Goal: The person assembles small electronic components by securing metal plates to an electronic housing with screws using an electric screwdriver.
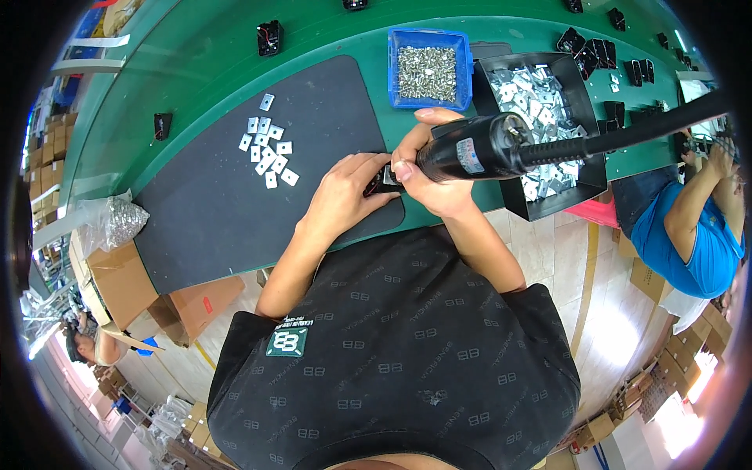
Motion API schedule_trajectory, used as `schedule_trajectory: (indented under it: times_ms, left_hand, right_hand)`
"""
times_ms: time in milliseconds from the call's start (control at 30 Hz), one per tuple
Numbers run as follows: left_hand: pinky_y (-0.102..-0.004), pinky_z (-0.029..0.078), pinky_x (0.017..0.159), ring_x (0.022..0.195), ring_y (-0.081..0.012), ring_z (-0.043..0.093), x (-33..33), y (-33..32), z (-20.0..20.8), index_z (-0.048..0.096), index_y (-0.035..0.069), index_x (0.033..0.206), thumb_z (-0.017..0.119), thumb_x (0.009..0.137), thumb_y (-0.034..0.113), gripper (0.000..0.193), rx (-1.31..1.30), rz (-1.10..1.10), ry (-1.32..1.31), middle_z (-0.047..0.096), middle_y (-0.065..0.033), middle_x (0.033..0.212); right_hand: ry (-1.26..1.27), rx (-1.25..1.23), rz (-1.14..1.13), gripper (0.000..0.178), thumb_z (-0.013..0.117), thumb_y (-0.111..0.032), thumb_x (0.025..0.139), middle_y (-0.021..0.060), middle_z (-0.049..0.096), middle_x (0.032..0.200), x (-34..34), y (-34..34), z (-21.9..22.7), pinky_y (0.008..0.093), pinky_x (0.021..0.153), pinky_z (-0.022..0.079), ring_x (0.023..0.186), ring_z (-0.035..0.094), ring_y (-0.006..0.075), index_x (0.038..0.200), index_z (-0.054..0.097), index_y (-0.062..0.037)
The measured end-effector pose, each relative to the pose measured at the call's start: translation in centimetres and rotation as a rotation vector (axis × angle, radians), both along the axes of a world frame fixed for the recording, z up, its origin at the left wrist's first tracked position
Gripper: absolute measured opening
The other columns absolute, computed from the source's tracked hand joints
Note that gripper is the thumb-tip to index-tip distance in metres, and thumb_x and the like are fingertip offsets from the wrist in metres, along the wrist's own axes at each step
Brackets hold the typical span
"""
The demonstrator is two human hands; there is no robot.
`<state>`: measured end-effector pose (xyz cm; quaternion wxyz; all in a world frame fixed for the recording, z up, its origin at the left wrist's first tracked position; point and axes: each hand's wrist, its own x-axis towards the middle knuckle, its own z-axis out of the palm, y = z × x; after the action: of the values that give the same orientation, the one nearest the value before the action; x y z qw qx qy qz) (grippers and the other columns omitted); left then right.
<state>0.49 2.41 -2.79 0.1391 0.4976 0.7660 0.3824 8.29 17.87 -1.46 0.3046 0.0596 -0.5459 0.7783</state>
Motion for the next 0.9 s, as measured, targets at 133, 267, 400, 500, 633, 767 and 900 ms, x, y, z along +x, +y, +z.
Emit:
schedule_trajectory:
  times_ms: [133, 267, 400, 500, 633, 767, 900]
  left_hand:
    - [-0.0403, 0.049, 0.082, 0.089, -0.0321, 0.061, 0.2, -0.3, -0.6, 0.058, 0.002, 0.112, 0.078, 0.068, 0.017, 0.051, 0.045, 0.018, -0.012, 0.062, -0.0127, 0.099]
    - [-0.0389, 0.049, 0.08, 0.088, -0.0301, 0.061, 0.6, -0.4, -0.4, 0.059, 0.002, 0.11, 0.079, 0.067, 0.019, 0.05, 0.089, 0.038, -0.038, 0.063, -0.0114, 0.097]
    - [-0.0366, 0.048, 0.078, 0.085, -0.0275, 0.062, 0.1, -0.2, 1.3, 0.061, 0.003, 0.107, 0.08, 0.067, 0.022, 0.049, 0.091, -0.011, 0.021, 0.063, -0.0094, 0.092]
    - [-0.0366, 0.048, 0.077, 0.084, -0.0272, 0.062, -0.2, -0.2, 1.5, 0.061, 0.003, 0.107, 0.08, 0.067, 0.023, 0.049, 0.085, -0.029, 0.028, 0.063, -0.0091, 0.091]
    - [-0.0366, 0.048, 0.079, 0.087, -0.026, 0.061, -0.1, -0.5, 1.6, 0.061, 0.004, 0.108, 0.079, 0.067, 0.023, 0.049, 0.074, -0.052, 0.016, 0.063, -0.0081, 0.093]
    - [-0.0381, 0.047, 0.084, 0.1, -0.0263, 0.059, -0.2, -0.5, 2.5, 0.06, 0.005, 0.11, 0.077, 0.067, 0.016, 0.048, -0.012, -0.179, 0.114, 0.062, -0.008, 0.107]
    - [-0.0387, 0.047, 0.086, 0.101, -0.0276, 0.059, -2.9, -1.4, 1.9, 0.06, 0.006, 0.11, 0.079, 0.066, 0.019, 0.05, -0.03, -0.123, 0.148, 0.063, -0.009, 0.106]
  right_hand:
    - [0.001, 0.067, 0.017, 0.062, 0.065, 0.003, 0.079, 0.0049, 0.047, 0.071, 0.0, -0.2, -0.1, 0.0336, 0.058, 0.046, 0.057, 0.049, 0.0156, 0.13, 0.033, -0.0091]
    - [0.034, 0.036, 0.044, 0.054, 0.062, 0.005, 0.079, 0.004, 0.046, 0.069, 0.4, -0.3, 1.3, 0.0329, 0.057, 0.044, 0.056, 0.048, 0.0158, 0.123, 0.035, -0.0103]
    - [0.109, -0.036, 0.08, 0.05, 0.06, 0.01, 0.078, 0.0062, 0.05, 0.069, 0.4, -0.1, 2.5, 0.029, 0.06, 0.049, 0.059, 0.052, 0.0152, 0.119, 0.035, -0.0053]
    - [0.124, 0.003, 0.123, 0.051, 0.06, 0.01, 0.078, 0.006, 0.049, 0.07, 0.3, 0.0, 2.7, 0.029, 0.059, 0.048, 0.059, 0.051, 0.0148, 0.12, 0.035, -0.0053]
    - [0.138, -0.008, 0.172, 0.055, 0.06, 0.009, 0.076, 0.004, 0.047, 0.067, 0.4, 0.2, 2.8, 0.0302, 0.058, 0.046, 0.058, 0.049, 0.0141, 0.122, 0.036, -0.0057]
    - [0.268, -0.255, 0.434, 0.057, 0.064, 0.002, 0.074, -0.0006, 0.048, 0.064, 0.5, 1.4, 4.5, 0.0291, 0.055, 0.044, 0.054, 0.05, 0.0138, 0.123, 0.04, -0.0123]
    - [0.491, -0.212, 0.602, 0.06, 0.066, -0.006, 0.076, -0.0036, 0.057, 0.07, 0.6, 4.8, 6.7, 0.0262, 0.058, 0.051, 0.059, 0.059, 0.0114, 0.129, 0.039, -0.0197]
